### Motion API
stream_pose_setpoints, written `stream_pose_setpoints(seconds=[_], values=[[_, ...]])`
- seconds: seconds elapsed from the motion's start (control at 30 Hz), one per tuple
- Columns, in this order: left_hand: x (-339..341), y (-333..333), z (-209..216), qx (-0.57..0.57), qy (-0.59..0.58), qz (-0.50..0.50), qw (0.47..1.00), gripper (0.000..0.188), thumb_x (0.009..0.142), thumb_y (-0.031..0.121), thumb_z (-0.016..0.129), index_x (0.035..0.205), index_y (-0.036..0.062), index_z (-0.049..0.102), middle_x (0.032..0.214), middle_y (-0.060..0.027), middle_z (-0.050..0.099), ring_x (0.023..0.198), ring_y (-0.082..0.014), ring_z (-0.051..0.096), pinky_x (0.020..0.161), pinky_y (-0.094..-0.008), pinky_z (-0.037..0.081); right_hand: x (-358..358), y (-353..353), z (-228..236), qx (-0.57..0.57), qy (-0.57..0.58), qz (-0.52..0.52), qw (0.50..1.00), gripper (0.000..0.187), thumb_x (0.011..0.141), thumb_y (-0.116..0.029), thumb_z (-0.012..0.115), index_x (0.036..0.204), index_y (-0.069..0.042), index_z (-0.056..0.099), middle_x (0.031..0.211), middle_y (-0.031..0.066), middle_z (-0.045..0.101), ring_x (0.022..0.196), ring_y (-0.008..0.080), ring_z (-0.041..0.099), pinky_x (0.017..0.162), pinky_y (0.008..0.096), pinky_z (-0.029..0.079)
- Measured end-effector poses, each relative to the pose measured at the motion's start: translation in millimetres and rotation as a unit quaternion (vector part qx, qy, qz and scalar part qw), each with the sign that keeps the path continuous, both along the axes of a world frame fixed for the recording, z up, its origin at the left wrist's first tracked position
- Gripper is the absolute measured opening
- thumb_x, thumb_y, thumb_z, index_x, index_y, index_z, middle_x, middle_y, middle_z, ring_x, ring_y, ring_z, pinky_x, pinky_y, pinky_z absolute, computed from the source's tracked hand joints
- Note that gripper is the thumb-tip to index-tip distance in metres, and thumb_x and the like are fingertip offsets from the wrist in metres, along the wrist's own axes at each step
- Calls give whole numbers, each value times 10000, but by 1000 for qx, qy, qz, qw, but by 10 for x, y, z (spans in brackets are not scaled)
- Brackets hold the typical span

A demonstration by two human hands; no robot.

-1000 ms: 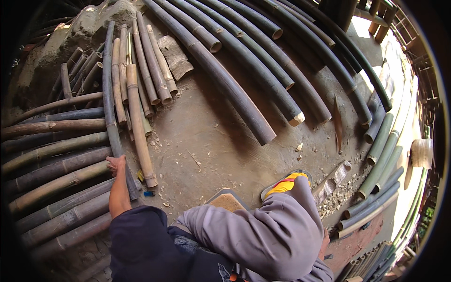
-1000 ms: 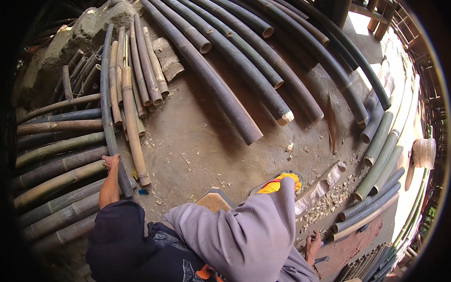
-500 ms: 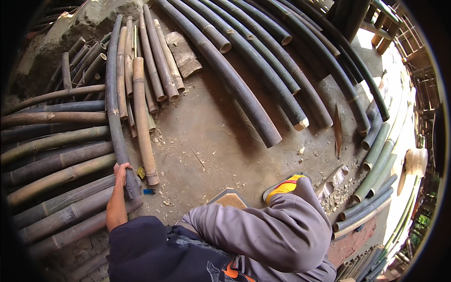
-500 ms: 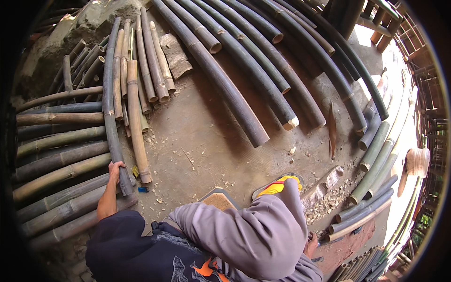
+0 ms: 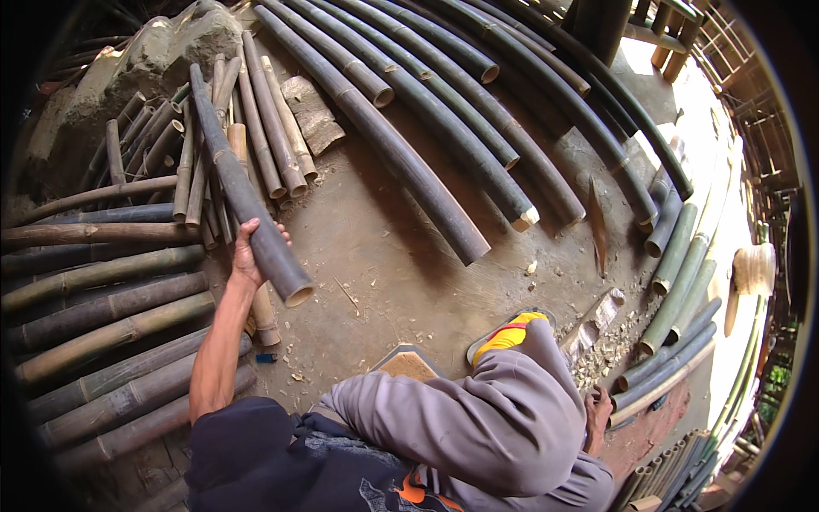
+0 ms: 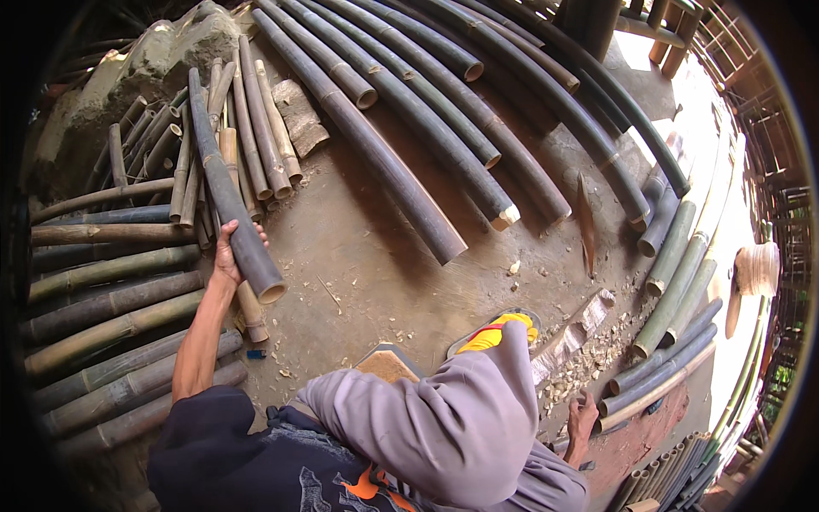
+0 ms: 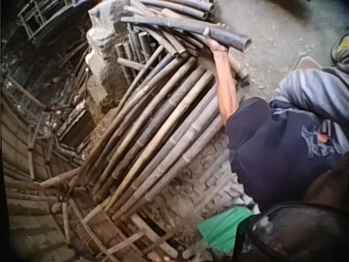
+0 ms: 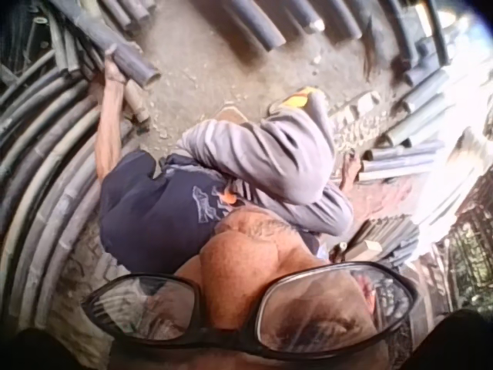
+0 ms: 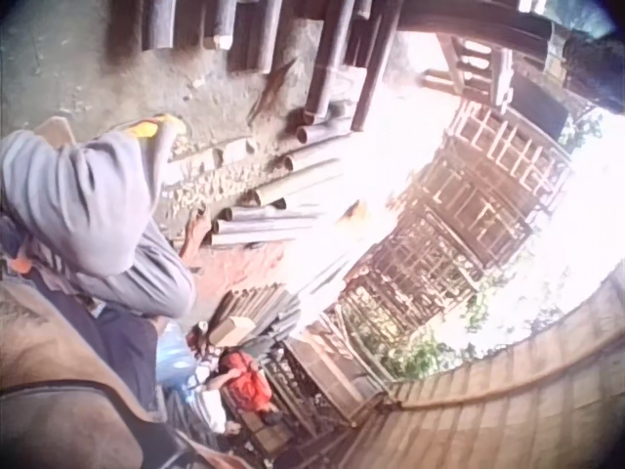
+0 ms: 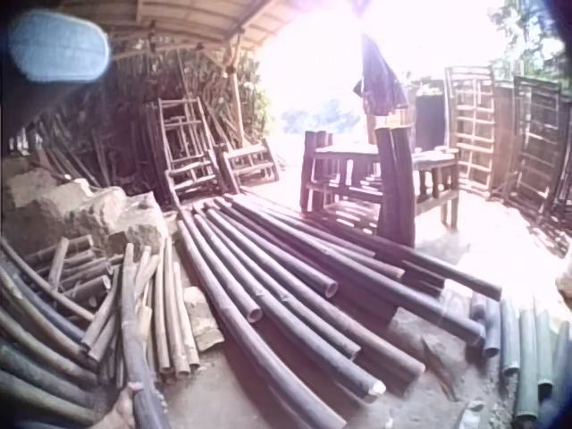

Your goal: The person saws a bamboo pole, measures it with a tape measure, and marks it while sitting among several other bamboo poles.

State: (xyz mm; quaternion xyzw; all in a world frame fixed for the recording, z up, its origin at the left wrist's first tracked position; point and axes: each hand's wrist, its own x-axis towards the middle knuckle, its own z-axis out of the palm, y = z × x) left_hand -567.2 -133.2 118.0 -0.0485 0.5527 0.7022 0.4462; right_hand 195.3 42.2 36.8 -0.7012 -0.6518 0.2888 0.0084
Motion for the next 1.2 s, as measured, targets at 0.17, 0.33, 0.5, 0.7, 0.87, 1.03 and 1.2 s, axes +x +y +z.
stream_pose_setpoints(seconds=[0.17,0.33,0.5,0.7,0.87,1.03,1.2], values=[[419,878,-602,35,-48,-12,998,609,688,367,775,1093,7,497,950,-119,605,873,-255,616,909,-443,504,-32,290,230,50,22,21,998,342,831,-101,628,1167,-46,590,857,135,659,761,208,623,679,334,504],[942,1325,-1214,-166,64,115,977,503,650,250,811,997,0,546,936,-89,566,821,-223,583,814,-414,516,-31,416,438,52,48,-9,997,328,842,-87,610,1167,-42,595,863,129,667,770,202,633,689,326,512],[1457,1222,-1360,-122,37,148,981,317,640,196,798,817,7,616,849,-80,589,750,-208,571,728,-422,518,-343,603,615,13,76,-10,997,338,845,-82,612,1179,-34,593,862,120,677,768,163,633,687,299,518],[2145,1473,-1332,-52,-55,64,995,331,673,198,751,899,25,581,775,-106,613,684,-240,630,681,-423,562,-1023,943,920,-23,124,107,986,353,849,-89,621,1194,-24,586,850,103,666,759,163,634,678,288,522],[2740,1688,-938,28,-152,-28,988,358,703,250,741,944,35,586,843,-103,630,804,-222,634,794,-379,539,-1917,1016,1276,-135,152,228,952,520,836,-245,688,1291,-55,523,1118,173,621,997,249,619,845,358,522],[3175,1868,-794,62,-198,-93,974,384,739,255,731,1021,34,595,937,-62,610,886,-183,587,823,-338,502,-2533,856,1101,-170,180,373,894,978,706,-475,769,1455,-66,291,1298,236,507,1197,368,503,1014,431,414],[3039,1699,-545,-43,-133,-286,948,447,767,360,739,1054,40,615,968,-58,636,852,-178,608,805,-314,494,-2583,833,1001,-196,111,310,923,816,636,-296,754,1308,-20,382,1075,289,593,1006,423,593,896,448,462]])
